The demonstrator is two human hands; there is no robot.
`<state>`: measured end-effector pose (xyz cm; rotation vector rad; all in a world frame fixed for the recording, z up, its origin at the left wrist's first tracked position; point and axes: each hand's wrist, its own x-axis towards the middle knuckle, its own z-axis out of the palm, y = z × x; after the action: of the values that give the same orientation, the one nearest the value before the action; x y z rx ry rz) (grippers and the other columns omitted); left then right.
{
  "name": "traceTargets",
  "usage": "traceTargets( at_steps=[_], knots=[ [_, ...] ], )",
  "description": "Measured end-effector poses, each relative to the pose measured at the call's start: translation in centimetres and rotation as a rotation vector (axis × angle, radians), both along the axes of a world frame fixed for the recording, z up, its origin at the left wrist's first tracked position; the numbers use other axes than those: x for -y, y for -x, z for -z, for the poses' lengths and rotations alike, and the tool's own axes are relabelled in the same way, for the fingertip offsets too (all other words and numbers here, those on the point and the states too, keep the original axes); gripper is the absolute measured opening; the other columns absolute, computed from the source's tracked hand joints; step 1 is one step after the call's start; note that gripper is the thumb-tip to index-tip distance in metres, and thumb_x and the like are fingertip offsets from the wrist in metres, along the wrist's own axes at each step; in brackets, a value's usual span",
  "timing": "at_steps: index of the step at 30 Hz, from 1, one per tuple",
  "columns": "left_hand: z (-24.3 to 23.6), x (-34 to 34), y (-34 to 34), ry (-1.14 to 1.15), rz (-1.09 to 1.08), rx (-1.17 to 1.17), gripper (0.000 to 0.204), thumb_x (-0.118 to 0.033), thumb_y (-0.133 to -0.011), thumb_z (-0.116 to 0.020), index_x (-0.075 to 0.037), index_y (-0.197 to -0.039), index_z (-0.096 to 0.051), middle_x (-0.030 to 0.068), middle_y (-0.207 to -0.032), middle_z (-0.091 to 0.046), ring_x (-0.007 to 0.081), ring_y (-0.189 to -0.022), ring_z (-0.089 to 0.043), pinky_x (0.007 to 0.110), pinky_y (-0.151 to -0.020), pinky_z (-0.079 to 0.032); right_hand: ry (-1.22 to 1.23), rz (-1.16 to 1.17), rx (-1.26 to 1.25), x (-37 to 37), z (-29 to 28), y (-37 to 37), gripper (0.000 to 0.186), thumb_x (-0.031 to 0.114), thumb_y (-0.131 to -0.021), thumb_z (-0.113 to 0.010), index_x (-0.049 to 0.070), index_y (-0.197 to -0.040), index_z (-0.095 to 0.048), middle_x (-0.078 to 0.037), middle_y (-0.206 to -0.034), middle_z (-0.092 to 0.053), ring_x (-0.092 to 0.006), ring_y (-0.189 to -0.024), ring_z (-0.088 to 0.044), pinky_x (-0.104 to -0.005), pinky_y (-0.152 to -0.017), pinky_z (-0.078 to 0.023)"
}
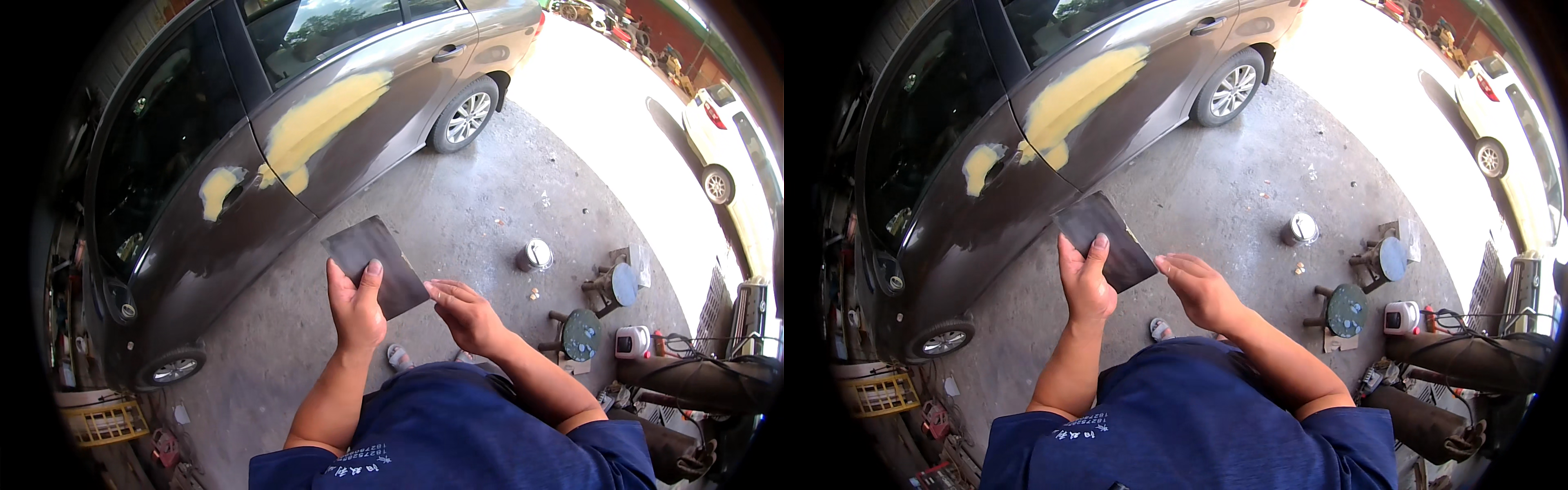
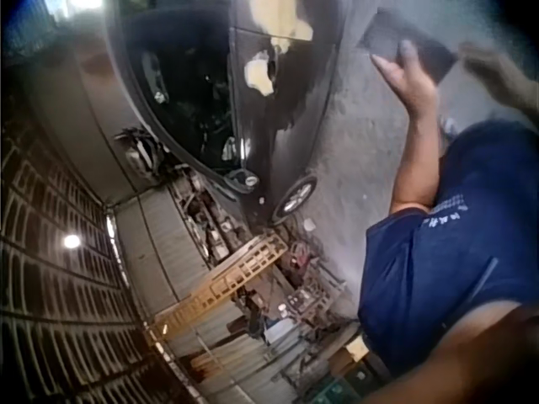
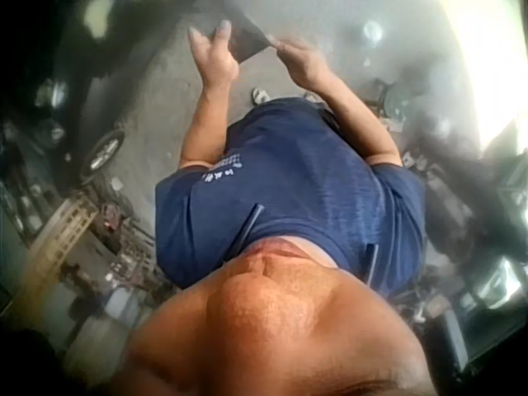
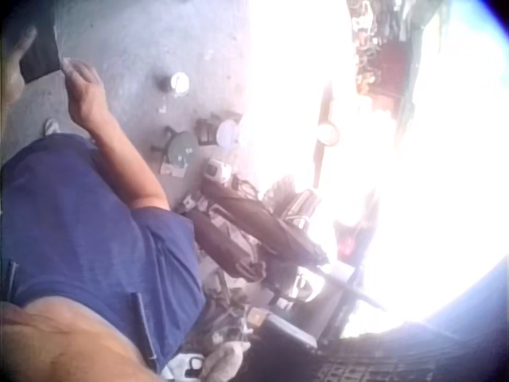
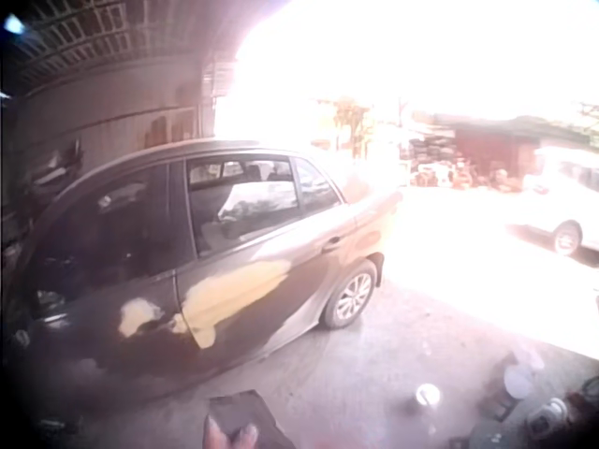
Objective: The person applies a yellow body filler to the side of a dark-colored car using a metal spreader. They smooth the filler over the door and rear quarter panel, periodically scraping excess material from the tool onto a second spreader held in the other hand.
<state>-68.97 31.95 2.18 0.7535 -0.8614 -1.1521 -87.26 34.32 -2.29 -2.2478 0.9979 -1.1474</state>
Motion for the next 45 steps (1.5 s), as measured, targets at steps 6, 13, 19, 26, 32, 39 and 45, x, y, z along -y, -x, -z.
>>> traceTargets(
  at_steps=[6, 13, 19, 26, 32, 39, 45],
  knots=[
    [-1.4, 1.1, -1.8, -0.19, 0.293, -0.16, 0.034, -0.001, -0.091, -0.051, -0.004, -0.125, -0.048, 0.0072, -0.117, -0.058, 0.0172, -0.106, -0.058, 0.033, -0.094, -0.046, -0.77, 0.181, 0.606, 0.3, -0.7, 3.6, 0.035, 0.016, -0.096, -0.057, -0.002, -0.125, -0.05, -0.007, -0.099, -0.064, -0.0125, -0.092, -0.059, -0.0291, -0.082, -0.047],
    [1.5, 0.0, 0.7, -0.397, 0.585, -0.278, 0.038, -0.004, -0.091, -0.054, -0.004, -0.128, -0.046, 0.0081, -0.116, -0.059, 0.0176, -0.109, -0.056, 0.034, -0.097, -0.044, -0.968, -0.186, 0.476, 1.1, -0.5, 2.1, 0.036, 0.038, -0.095, -0.059, 0.003, -0.102, -0.056, 0.004, -0.086, -0.056, -0.005, -0.078, -0.047, -0.0231, -0.07, -0.041],
    [1.6, 0.0, -0.1, -0.224, 0.436, -0.137, 0.035, 0.0, -0.091, -0.054, -0.003, -0.125, -0.046, 0.008, -0.117, -0.058, 0.0153, -0.106, -0.056, 0.032, -0.094, -0.045, -0.85, 0.343, 0.26, 4.0, 0.2, 4.9, 0.039, 0.037, -0.094, -0.059, -0.002, -0.093, -0.057, -0.006, -0.073, -0.059, -0.0103, -0.067, -0.055, -0.0312, -0.058, -0.046],
    [3.9, 0.0, -0.6, -0.01, 0.13, 0.679, 0.02, -0.012, -0.093, -0.058, 0.003, -0.103, -0.048, 0.011, -0.098, -0.062, 0.0172, -0.087, -0.059, 0.029, -0.077, -0.047, -0.518, 0.435, -0.083, 1.4, -1.2, 2.5, 0.041, 0.038, -0.088, -0.064, -0.002, -0.089, -0.056, -0.028, -0.081, -0.061, -0.0447, -0.081, -0.062, -0.0467, -0.069, -0.048],
    [5.6, 0.7, -0.9, -0.046, 0.175, 0.509, 0.019, -0.018, -0.096, -0.055, 0.0, -0.101, -0.051, 0.0023, -0.082, -0.06, 0.0111, -0.077, -0.053, 0.025, -0.073, -0.045, -0.515, 0.548, 0.193, 5.3, -3.7, 5.4, 0.04, 0.036, -0.09, -0.063, -0.004, -0.088, -0.055, -0.021, -0.072, -0.06, -0.0264, -0.067, -0.062, -0.0389, -0.063, -0.047],
    [7.4, 2.5, -5.1, -0.363, 0.388, 0.435, 0.04, -0.041, -0.1, -0.048, -0.006, -0.081, -0.055, -0.0003, -0.071, -0.056, 0.0053, -0.062, -0.047, 0.023, -0.055, -0.038, -0.536, 0.4, -0.045, 2.6, -2.8, 4.4, 0.038, 0.036, -0.088, -0.064, -0.002, -0.087, -0.056, -0.023, -0.074, -0.062, -0.0383, -0.071, -0.064, -0.0424, -0.063, -0.048],
    [5.8, 1.8, -1.0, -0.232, 0.529, 0.497, 0.028, -0.021, -0.093, -0.063, -0.002, -0.111, -0.053, 0.003, -0.089, -0.061, 0.0074, -0.077, -0.057, 0.022, -0.071, -0.048, -0.479, 0.284, -0.201, 2.5, -1.7, 3.0, 0.037, 0.035, -0.087, -0.063, 0.0, -0.095, -0.055, -0.024, -0.076, -0.063, -0.042, -0.075, -0.063, -0.0472, -0.064, -0.049]
  ],
)
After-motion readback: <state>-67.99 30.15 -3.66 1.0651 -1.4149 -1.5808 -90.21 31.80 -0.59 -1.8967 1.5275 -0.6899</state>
